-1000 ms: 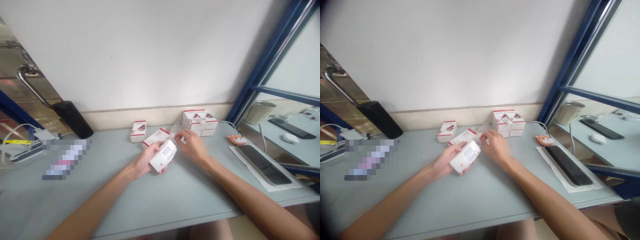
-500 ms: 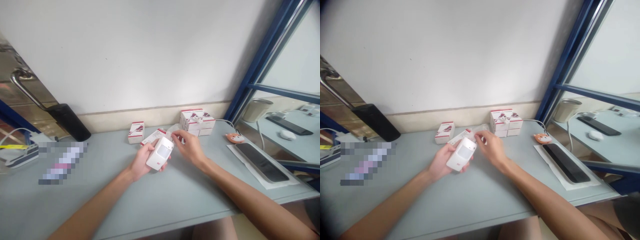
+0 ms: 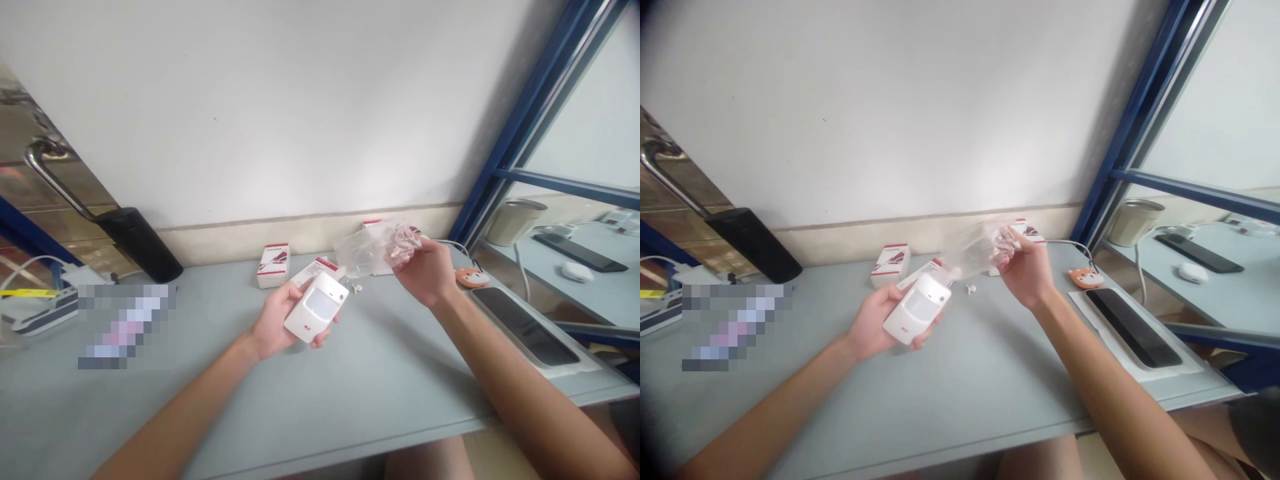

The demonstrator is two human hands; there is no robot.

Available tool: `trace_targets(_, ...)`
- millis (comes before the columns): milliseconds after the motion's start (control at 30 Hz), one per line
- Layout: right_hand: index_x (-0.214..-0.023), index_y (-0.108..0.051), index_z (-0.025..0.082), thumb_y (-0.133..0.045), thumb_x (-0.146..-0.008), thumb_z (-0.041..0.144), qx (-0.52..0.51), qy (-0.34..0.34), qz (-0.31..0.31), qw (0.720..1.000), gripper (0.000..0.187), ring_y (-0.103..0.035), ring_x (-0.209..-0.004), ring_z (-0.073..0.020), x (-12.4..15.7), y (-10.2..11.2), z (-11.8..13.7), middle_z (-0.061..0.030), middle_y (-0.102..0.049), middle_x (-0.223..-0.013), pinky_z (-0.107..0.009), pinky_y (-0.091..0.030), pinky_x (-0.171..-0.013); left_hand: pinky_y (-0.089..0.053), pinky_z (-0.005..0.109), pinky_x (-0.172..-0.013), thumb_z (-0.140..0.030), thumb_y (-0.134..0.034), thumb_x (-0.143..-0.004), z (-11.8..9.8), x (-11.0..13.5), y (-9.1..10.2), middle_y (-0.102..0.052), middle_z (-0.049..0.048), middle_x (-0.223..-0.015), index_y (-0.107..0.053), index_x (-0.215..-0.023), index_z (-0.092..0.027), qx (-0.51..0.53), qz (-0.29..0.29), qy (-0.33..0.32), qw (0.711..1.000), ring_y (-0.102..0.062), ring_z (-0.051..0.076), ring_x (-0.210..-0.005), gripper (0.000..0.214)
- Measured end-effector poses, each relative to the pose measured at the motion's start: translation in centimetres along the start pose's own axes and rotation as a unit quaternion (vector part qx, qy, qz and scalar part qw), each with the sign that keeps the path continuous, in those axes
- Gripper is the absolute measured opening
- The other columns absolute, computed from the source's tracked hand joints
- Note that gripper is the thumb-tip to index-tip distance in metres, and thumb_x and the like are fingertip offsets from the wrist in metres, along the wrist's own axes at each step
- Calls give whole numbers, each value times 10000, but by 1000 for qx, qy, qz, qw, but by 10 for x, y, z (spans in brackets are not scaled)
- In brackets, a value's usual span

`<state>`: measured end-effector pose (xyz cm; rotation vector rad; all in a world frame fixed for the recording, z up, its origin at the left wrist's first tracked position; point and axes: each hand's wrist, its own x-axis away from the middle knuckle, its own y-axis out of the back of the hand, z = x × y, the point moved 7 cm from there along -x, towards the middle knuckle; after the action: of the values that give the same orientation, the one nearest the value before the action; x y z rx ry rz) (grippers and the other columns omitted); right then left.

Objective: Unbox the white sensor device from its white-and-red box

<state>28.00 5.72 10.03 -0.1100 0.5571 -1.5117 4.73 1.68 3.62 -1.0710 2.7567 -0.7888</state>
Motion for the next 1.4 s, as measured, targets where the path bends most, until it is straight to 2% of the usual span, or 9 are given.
trace_targets(433,-716,-393,264,-594,-604,179,-86,-94,46,991,245,-61,-561,-119,4,-7,-20,73,-177,-657,-232,-267,-435,-425,340,-537,-417,-456,-858,2,2,-7,-731,169,-907,-642,-1125,-143,100,31,20,994,-652,262,-576,426)
trace_targets(667,-691,-407,257,-596,-618,158,-63,-142,72,985,225,-167,-539,-122,11,-17,-49,62,-233,-641,-251,-362,-472,-435,350,-530,-412,-418,-880,2,2,-20,-733,175,-909,-637,-1218,-118,91,58,21,994,-659,268,-569,499)
trace_targets(800,-795,-543,232,-619,-798,233,-24,-163,50,985,77,-363,-535,-123,9,-15,-57,34,-431,-689,-278,-409,-522,-433,351,-539,-402,-417,-878,-1,2,-18,-726,173,-904,-632,-1201,-121,79,45,16,996,-650,266,-570,479)
trace_targets(867,-909,-591,241,-597,-917,372,39,-106,-47,992,131,-464,-585,-147,6,0,-50,16,-503,-754,-289,-422,-538,-436,357,-546,-386,-410,-882,-5,2,-16,-726,174,-909,-624,-1192,-128,59,31,-6,998,-649,267,-568,457)
trace_targets(967,-1045,-610,276,-537,-1012,477,207,134,-189,951,217,-562,-739,-189,20,11,-10,-11,-569,-850,-320,-490,-655,-453,379,-578,-351,-398,-902,-12,2,-12,-735,166,-927,-589,-1230,-156,14,10,-52,998,-660,274,-578,427)
trace_targets(1033,-1088,-640,280,-529,-1041,437,335,257,-102,901,198,-605,-881,-214,34,-18,5,-50,-634,-979,-361,-522,-789,-467,390,-614,-336,-404,-918,-14,3,-11,-738,151,-953,-557,-1276,-175,-12,-4,-71,997,-672,274,-601,422)
trace_targets(1100,-1119,-677,272,-562,-1035,374,430,294,55,852,175,-638,-976,-238,49,-53,-2,-87,-673,-1097,-397,-531,-863,-481,390,-646,-332,-416,-930,-14,3,-10,-732,126,-964,-533,-1288,-192,-33,-22,-77,996,-685,268,-636,401)
trace_targets(1167,-1147,-692,267,-593,-1022,311,466,297,117,825,165,-668,-980,-240,60,-71,-12,-91,-700,-1115,-395,-544,-856,-489,384,-660,-337,-422,-941,-14,4,-10,-719,101,-963,-515,-1279,-210,-51,-42,-79,995,-692,265,-665,373)
trace_targets(1400,-998,-685,250,-602,-996,205,435,264,40,860,95,-656,-850,-194,60,-64,-28,-43,-712,-957,-344,-538,-769,-516,344,-728,-367,-482,-1014,-3,2,-9,-689,45,-933,-480,-1378,-254,-127,-96,-29,987,-701,235,-783,382)
